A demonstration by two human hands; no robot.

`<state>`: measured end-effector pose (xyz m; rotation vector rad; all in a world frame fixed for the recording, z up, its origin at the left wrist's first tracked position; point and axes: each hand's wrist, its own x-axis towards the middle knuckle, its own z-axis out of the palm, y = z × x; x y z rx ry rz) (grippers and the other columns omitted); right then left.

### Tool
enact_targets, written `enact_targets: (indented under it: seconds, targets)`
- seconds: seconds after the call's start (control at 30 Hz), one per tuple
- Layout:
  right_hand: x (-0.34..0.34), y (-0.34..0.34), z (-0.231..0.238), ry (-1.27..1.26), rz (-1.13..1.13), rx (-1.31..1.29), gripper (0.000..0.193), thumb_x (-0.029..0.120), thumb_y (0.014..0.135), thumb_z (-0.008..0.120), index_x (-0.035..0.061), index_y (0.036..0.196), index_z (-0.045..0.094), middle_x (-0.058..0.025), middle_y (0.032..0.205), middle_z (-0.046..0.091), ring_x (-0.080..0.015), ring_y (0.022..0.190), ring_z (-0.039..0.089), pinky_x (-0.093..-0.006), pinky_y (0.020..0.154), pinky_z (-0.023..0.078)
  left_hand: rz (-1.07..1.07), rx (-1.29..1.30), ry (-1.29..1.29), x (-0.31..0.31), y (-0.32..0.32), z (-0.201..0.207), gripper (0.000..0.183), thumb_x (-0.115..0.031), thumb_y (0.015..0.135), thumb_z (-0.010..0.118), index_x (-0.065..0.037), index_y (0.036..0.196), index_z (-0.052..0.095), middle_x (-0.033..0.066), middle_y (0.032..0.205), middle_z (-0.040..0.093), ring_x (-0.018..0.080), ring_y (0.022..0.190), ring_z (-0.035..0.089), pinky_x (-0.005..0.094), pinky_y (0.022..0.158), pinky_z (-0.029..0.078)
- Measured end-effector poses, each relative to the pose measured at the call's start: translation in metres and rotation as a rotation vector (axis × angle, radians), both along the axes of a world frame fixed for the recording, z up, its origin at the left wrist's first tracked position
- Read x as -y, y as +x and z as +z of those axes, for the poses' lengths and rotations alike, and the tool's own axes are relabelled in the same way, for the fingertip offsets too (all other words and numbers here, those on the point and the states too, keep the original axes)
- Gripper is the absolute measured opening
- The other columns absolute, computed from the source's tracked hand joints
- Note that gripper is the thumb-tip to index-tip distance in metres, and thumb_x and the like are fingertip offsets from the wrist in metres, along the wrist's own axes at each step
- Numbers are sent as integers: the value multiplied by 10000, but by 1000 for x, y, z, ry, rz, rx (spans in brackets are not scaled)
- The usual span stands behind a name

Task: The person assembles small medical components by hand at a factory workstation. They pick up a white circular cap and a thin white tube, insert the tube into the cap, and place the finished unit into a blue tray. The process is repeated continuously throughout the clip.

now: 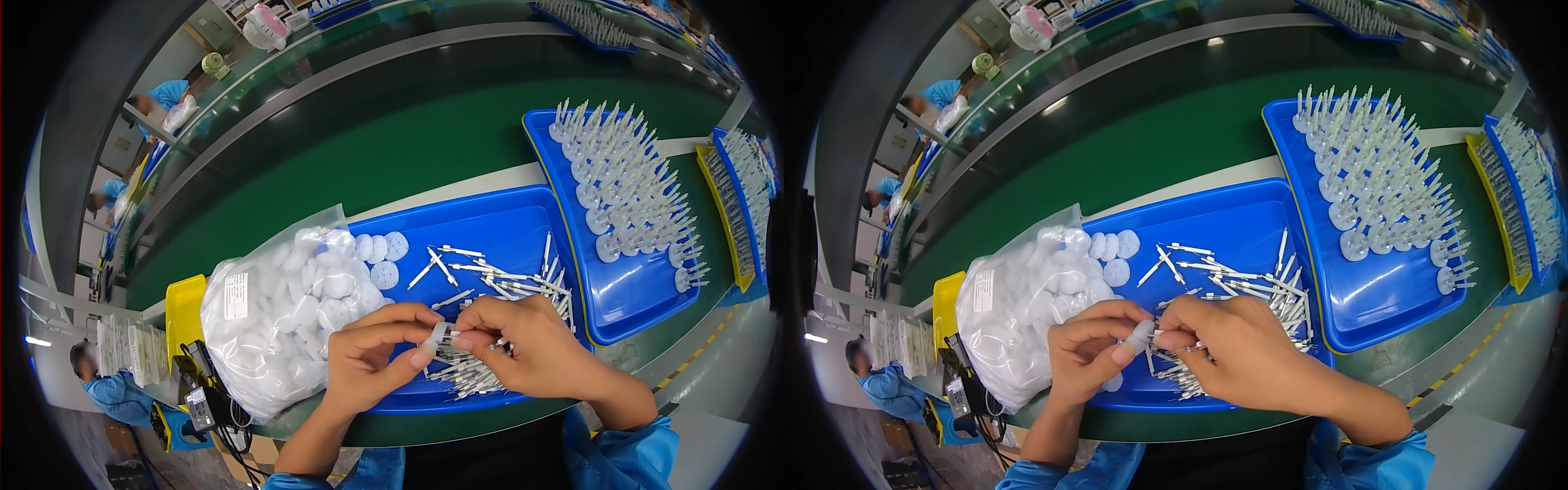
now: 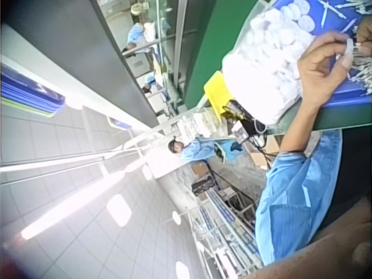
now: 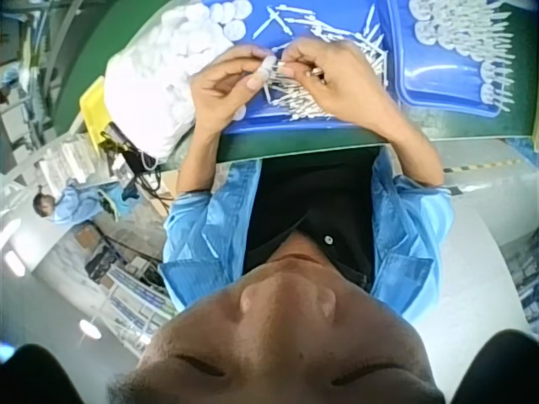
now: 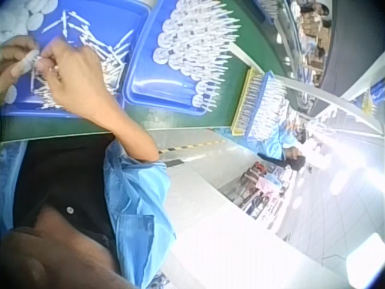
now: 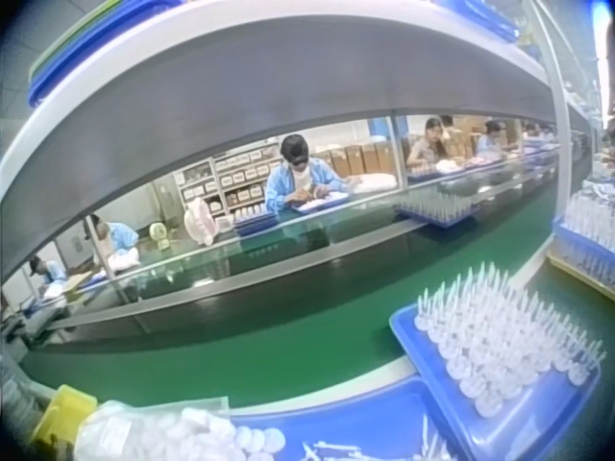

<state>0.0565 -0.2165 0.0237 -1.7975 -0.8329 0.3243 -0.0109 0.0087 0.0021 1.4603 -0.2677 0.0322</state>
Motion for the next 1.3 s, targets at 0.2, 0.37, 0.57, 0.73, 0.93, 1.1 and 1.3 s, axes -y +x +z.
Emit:
enact_targets:
  seconds: [0.2, 0.37, 0.57, 0.73, 0.93, 1.1, 1.3]
  targets:
    - [-5, -13, -2, -84, -92, 207, 115, 24, 870, 698, 28, 951, 617, -129, 719, 680, -275, 588, 674, -346, 499, 483, -17, -10, 9, 5, -2, 0, 234, 100, 857, 709, 98, 1091, 718, 232, 1180, 681, 274, 1091, 659, 380, 957, 518]
    - [-11, -7, -6, -40, -90, 276, 87, 70, 910, 657, 21, 912, 585, -140, 673, 662, -335, 563, 646, -417, 466, 468, 80, 29, 95, 7, -3, -6, 216, 85, 842, 734, 84, 1058, 720, 214, 1177, 691, 266, 1075, 672, 379, 950, 530]
    - [6, 9, -3, -26, -271, 229, 160, 159, 910, 726, 38, 968, 636, -116, 680, 660, -306, 589, 674, -376, 505, 496, 209, 257, 171, 10, -1, -1, 394, 77, 785, 767, 53, 1163, 660, 245, 1288, 603, 301, 1138, 644, 390, 972, 518]
    - [-4, -2, 4, -3, -99, 189, 173, 63, 831, 755, 24, 957, 645, -104, 852, 647, -243, 679, 683, -342, 559, 511, 171, 274, 375, 9, 0, 5, 440, -2, 765, 810, 22, 1174, 650, 233, 1349, 572, 299, 1141, 653, 393, 965, 529]
    - [-9, -8, -6, 51, -102, 199, 152, -7, 815, 699, 19, 952, 636, -106, 834, 640, -238, 665, 675, -338, 562, 513, 180, 473, 612, 9, 0, 15, 450, 6, 742, 810, 1, 1169, 669, 227, 1349, 577, 341, 1101, 664, 403, 948, 536]
    - [-11, -12, -2, 106, -108, 69, 156, -43, 808, 681, 10, 949, 642, -110, 813, 639, -234, 649, 656, -325, 557, 507, 246, 703, 789, 8, -7, 4, 420, 17, 753, 804, -4, 1155, 684, 236, 1365, 568, 370, 1109, 656, 425, 931, 542]
    - [-8, -10, -3, 159, -73, 108, 183, -60, 807, 683, 4, 975, 651, -118, 814, 643, -232, 663, 656, -316, 583, 516, 175, 522, 496, 11, 0, 5, 436, 17, 778, 793, 3, 1196, 670, 250, 1375, 568, 346, 1134, 654, 409, 931, 546]
